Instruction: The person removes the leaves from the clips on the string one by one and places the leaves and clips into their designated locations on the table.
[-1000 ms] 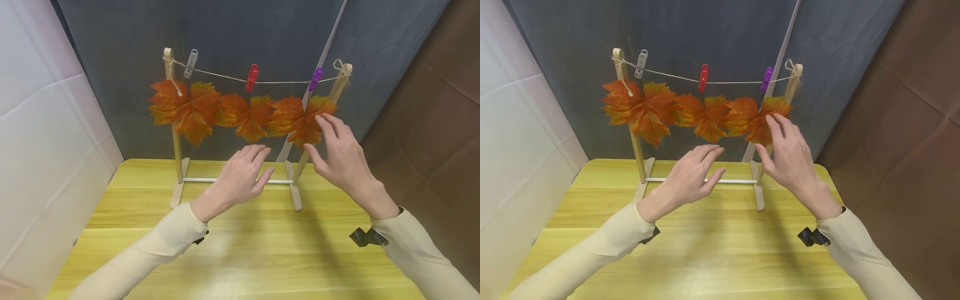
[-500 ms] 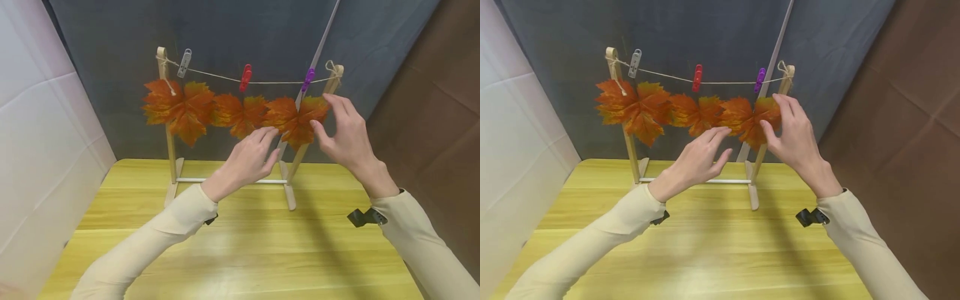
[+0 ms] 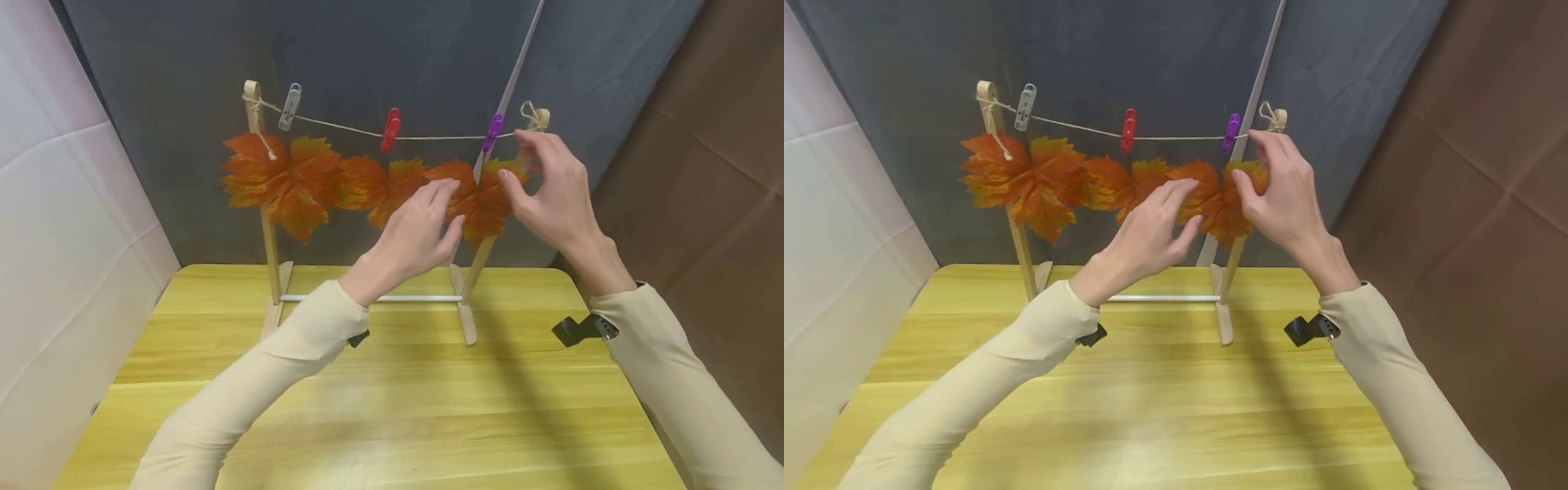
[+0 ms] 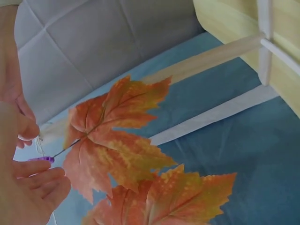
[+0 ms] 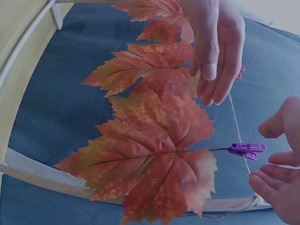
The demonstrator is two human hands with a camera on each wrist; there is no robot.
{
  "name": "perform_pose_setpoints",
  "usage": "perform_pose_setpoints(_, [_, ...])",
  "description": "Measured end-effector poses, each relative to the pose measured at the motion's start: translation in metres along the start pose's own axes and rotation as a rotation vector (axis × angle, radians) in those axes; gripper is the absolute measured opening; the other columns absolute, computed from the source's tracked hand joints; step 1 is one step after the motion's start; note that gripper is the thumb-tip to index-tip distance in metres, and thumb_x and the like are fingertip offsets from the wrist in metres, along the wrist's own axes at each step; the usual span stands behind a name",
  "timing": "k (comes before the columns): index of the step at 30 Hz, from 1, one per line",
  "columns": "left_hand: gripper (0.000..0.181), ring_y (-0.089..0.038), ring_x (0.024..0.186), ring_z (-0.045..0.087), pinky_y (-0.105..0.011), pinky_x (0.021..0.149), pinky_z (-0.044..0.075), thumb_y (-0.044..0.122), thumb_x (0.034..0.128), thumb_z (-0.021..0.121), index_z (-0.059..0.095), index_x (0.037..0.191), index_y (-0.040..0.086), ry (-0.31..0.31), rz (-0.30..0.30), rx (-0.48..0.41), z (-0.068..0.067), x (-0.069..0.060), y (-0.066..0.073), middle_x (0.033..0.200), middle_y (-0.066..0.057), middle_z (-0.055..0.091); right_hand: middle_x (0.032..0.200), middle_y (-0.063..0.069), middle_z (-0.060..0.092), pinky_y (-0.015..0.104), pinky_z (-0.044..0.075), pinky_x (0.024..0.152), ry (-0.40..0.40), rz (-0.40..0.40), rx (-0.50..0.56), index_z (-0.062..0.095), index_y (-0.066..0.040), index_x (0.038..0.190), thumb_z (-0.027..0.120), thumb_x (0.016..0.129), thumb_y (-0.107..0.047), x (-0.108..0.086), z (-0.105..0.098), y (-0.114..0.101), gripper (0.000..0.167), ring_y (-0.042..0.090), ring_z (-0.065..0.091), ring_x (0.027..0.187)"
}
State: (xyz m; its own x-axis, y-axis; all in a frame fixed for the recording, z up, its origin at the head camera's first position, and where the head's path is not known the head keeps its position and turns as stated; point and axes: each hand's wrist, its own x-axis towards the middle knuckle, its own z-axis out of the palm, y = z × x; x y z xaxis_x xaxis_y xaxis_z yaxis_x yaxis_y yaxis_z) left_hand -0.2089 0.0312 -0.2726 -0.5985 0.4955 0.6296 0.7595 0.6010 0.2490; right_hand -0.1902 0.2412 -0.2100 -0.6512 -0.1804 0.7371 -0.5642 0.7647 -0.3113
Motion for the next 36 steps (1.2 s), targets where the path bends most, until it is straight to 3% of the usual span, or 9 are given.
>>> perform_pose_setpoints(14, [0.054, -0.033, 0.138, 0.05, -0.042, 0.118, 0.039, 0.024, 0.0983, 0.06, 0.049, 0.143, -0.005, 0.045, -0.042, -0.023, 0.004, 0.032, -0.005, 0.146, -0.02, 0.054, 0.136, 0.011, 0.065, 0.041, 0.053, 0.102, -0.021, 0.157, 0.044, 0.062, -0.002, 0.134, 0.068, 0.092, -0.015, 0.031, -0.008, -0.002, 0.044, 0.023, 0.064, 0.123])
perform_pose_setpoints(26, [0.053, -0.033, 0.135, 0.051, -0.043, 0.115, 0.041, 0.025, 0.0984, 0.059, 0.05, 0.143, -0.004, 0.043, -0.09, -0.026, 0.009, 0.056, -0.012, 0.145, -0.019, 0.055, 0.14, 0.009, 0.063, 0.04, 0.051, 0.105, -0.102, 0.207, 0.06, 0.061, -0.005, 0.136, 0.065, 0.094, -0.019, 0.049, -0.013, -0.004, 0.044, 0.022, 0.061, 0.129])
perform_pose_setpoints(36, [0.046, -0.032, 0.123, 0.058, -0.041, 0.108, 0.046, 0.028, 0.1003, 0.058, 0.057, 0.136, -0.001, 0.048, -0.11, -0.06, 0.018, 0.071, -0.017, 0.135, -0.015, 0.062, 0.14, 0.009, 0.063, 0.038, 0.05, 0.106, -0.119, 0.223, 0.076, 0.06, -0.004, 0.136, 0.065, 0.094, -0.019, 0.055, -0.01, -0.004, 0.045, 0.022, 0.06, 0.13])
